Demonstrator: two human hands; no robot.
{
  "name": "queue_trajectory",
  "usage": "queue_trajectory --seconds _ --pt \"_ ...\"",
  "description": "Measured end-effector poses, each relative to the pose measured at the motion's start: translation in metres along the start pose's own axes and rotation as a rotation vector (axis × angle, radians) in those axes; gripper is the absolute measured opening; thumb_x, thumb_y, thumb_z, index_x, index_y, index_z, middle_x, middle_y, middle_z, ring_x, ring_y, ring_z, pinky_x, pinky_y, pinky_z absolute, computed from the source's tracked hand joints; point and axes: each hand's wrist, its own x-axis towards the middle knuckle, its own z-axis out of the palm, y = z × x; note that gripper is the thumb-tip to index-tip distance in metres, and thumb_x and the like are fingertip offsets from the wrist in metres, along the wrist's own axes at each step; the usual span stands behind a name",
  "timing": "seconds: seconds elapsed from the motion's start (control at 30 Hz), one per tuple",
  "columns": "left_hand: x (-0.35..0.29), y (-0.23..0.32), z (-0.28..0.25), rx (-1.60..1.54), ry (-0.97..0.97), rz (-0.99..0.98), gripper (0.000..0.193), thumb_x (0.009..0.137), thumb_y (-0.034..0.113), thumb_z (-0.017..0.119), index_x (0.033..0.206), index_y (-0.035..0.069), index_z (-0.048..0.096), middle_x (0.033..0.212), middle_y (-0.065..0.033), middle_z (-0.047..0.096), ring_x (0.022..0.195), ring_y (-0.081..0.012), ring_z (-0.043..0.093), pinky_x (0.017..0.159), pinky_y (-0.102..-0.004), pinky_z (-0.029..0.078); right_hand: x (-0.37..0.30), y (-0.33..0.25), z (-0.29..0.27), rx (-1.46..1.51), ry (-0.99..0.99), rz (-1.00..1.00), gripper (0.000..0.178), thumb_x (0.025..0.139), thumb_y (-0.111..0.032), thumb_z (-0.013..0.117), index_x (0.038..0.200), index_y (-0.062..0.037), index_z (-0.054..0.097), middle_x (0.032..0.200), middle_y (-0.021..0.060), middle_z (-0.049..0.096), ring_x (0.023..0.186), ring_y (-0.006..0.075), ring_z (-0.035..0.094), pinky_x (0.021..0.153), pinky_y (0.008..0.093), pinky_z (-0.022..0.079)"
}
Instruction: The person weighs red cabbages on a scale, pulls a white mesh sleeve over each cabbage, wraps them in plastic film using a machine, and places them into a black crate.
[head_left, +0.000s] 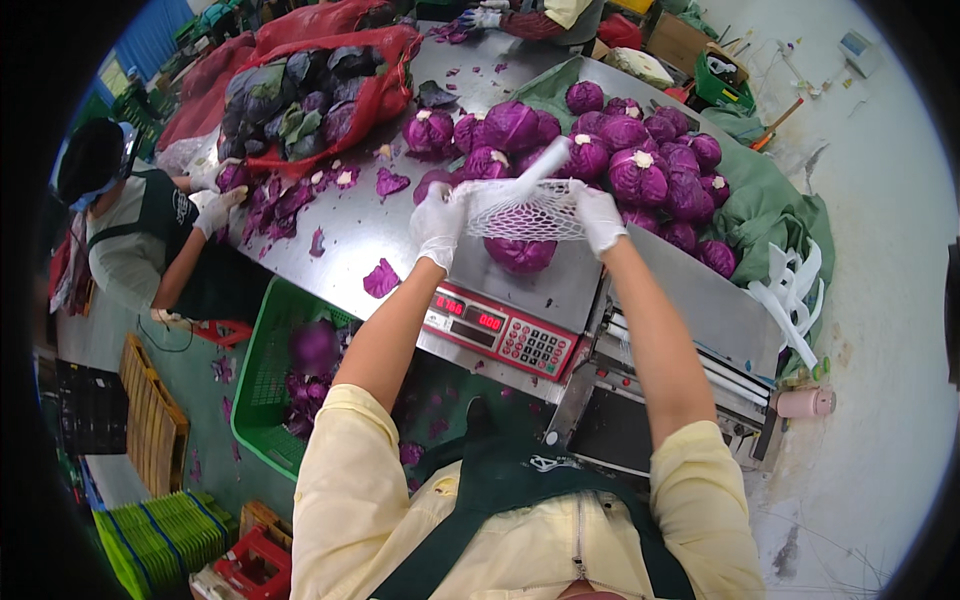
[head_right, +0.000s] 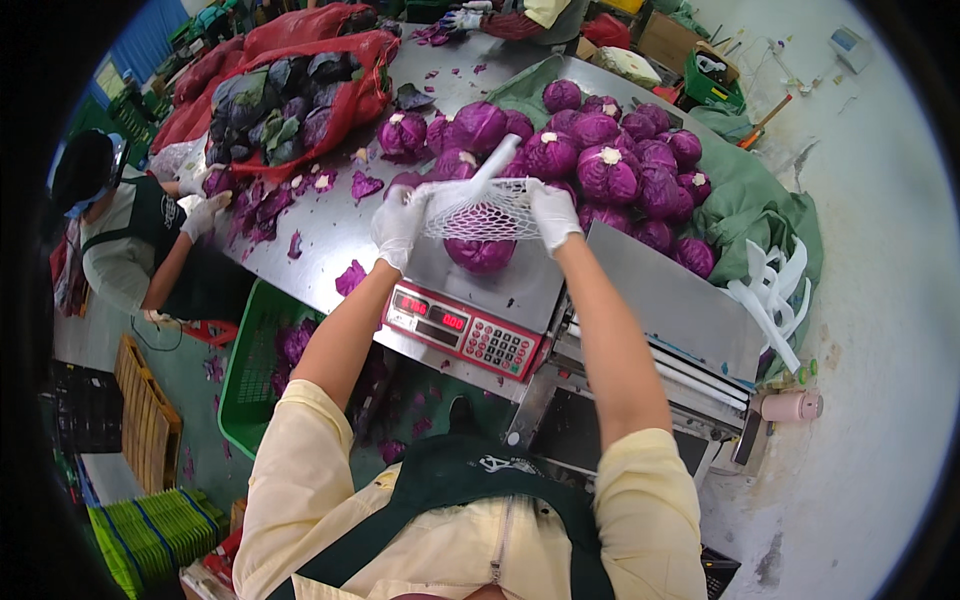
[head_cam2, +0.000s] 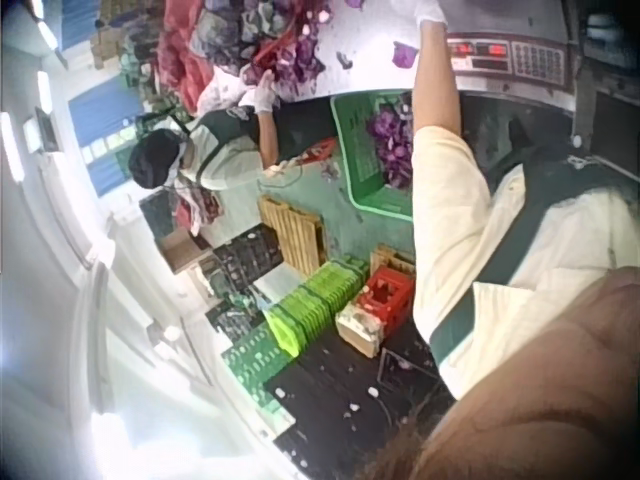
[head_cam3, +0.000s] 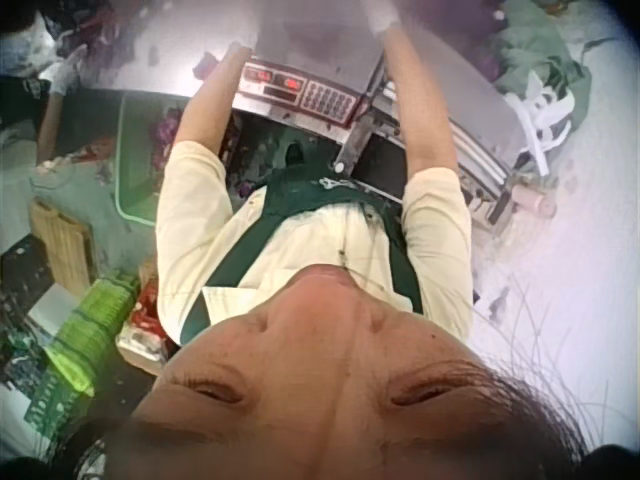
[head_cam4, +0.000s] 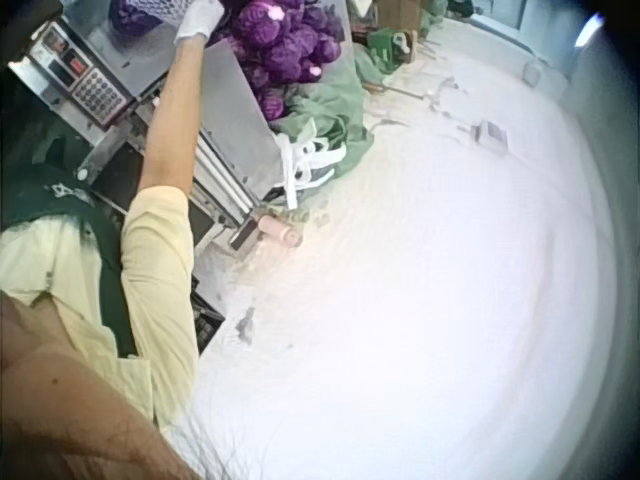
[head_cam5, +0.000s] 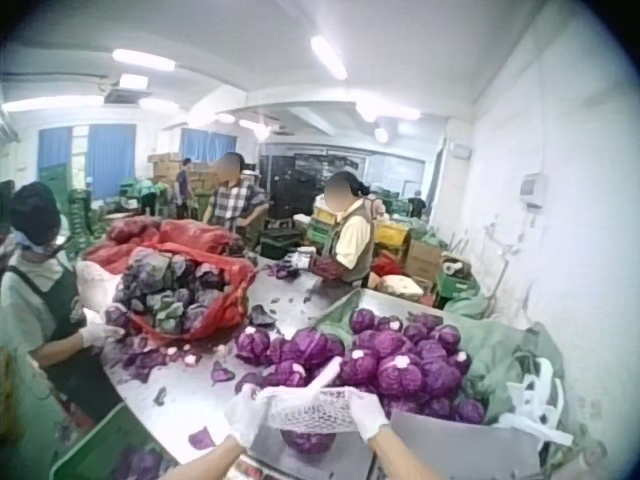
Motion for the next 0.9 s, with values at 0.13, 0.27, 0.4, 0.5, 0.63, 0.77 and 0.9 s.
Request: queue_trajectory --seconds 0.13,0.27,0.4,0.5,0.63,0.77,0.9 --pt "0.002 -0.017 0.041 0.152 -0.346 0.163 0.039 0.087 0.047 0.06 0.099 0.011 0.067 0.096 -0.0194 0.068 0.091 -0.0405 0.064 0.077 -0.0486 0.048 0.018 0.062 0.026 -0.376 -0.031 0.033 0.052 0.092 -0.036 0.043 0.109 0.0083 0.063 0.112 0.033 0.06 0.113 0.0444 0.056 0.093 0.0403 0.043" --pt "-0.044 -0.033 0.038 -0.007 -0.154 0.249 0.032 0.089 0.04 0.06 0.094 0.009 0.062 0.088 -0.0166 0.067 0.088 -0.0346 0.065 0.072 -0.0403 0.047 -0.033 0.038 0.056 0.735 0.059 0.336 0.039 0.1 -0.028 0.043 0.118 0.0003 0.063 0.111 0.0113 0.068 0.1 0.02 0.065 0.087 0.0321 0.05" --pt "-0.1 -0.017 0.016 -1.407 -0.797 -0.395 0.04 0.1 0.042 0.044 0.126 0.013 0.054 0.119 -0.0059 0.062 0.104 -0.0232 0.064 0.093 -0.0371 0.051 -0.114 0.0 0.035 0.769 0.016 0.169 0.032 0.1 -0.023 0.046 0.115 -0.0006 0.064 0.107 0.007 0.069 0.097 0.0168 0.064 0.087 0.0307 0.05" --pt "-0.143 -0.006 -0.024 -1.782 -1.074 -0.78 0.067 0.098 0.057 0.039 0.141 0.006 0.041 0.138 -0.0149 0.051 0.125 -0.0302 0.051 0.108 -0.0458 0.041 -0.171 -0.032 0.003 0.416 -0.037 0.066 0.027 0.099 -0.017 0.047 0.11 0.0004 0.065 0.104 0.0058 0.068 0.094 0.0138 0.063 0.087 0.0279 0.048" --pt "-0.177 -0.006 -0.036 -1.591 -1.069 -0.754 0.086 0.092 0.072 0.029 0.144 0.003 0.037 0.143 -0.0174 0.045 0.13 -0.0326 0.046 0.112 -0.0475 0.034 -0.234 -0.048 -0.044 0.607 -0.233 0.174 0.032 0.099 -0.023 0.049 0.107 0.0045 0.062 0.101 0.0107 0.068 0.09 0.0162 0.065 0.084 0.0298 0.051" --pt "-0.207 0.016 -0.042 -1.429 -1.208 -0.795 0.093 0.09 0.075 0.023 0.139 -0.003 0.04 0.123 -0.0244 0.06 0.116 -0.035 0.057 0.105 -0.0471 0.043 -0.273 -0.048 -0.108 0.658 -0.929 0.594 0.059 0.094 -0.046 0.052 0.118 0.0078 0.057 0.108 0.0176 0.066 0.094 0.0222 0.066 0.083 0.0337 0.053" --pt "-0.259 0.086 -0.051 -1.343 -1.067 -0.818 0.087 0.093 0.07 0.029 0.13 -0.007 0.048 0.122 -0.0257 0.06 0.111 -0.0374 0.06 0.103 -0.0451 0.045 -0.305 -0.035 -0.147 0.661 -1.114 0.465 0.079 0.09 -0.049 0.062 0.142 0.0051 0.039 0.109 0.0076 0.065 0.093 0.011 0.061 0.082 0.0254 0.05"
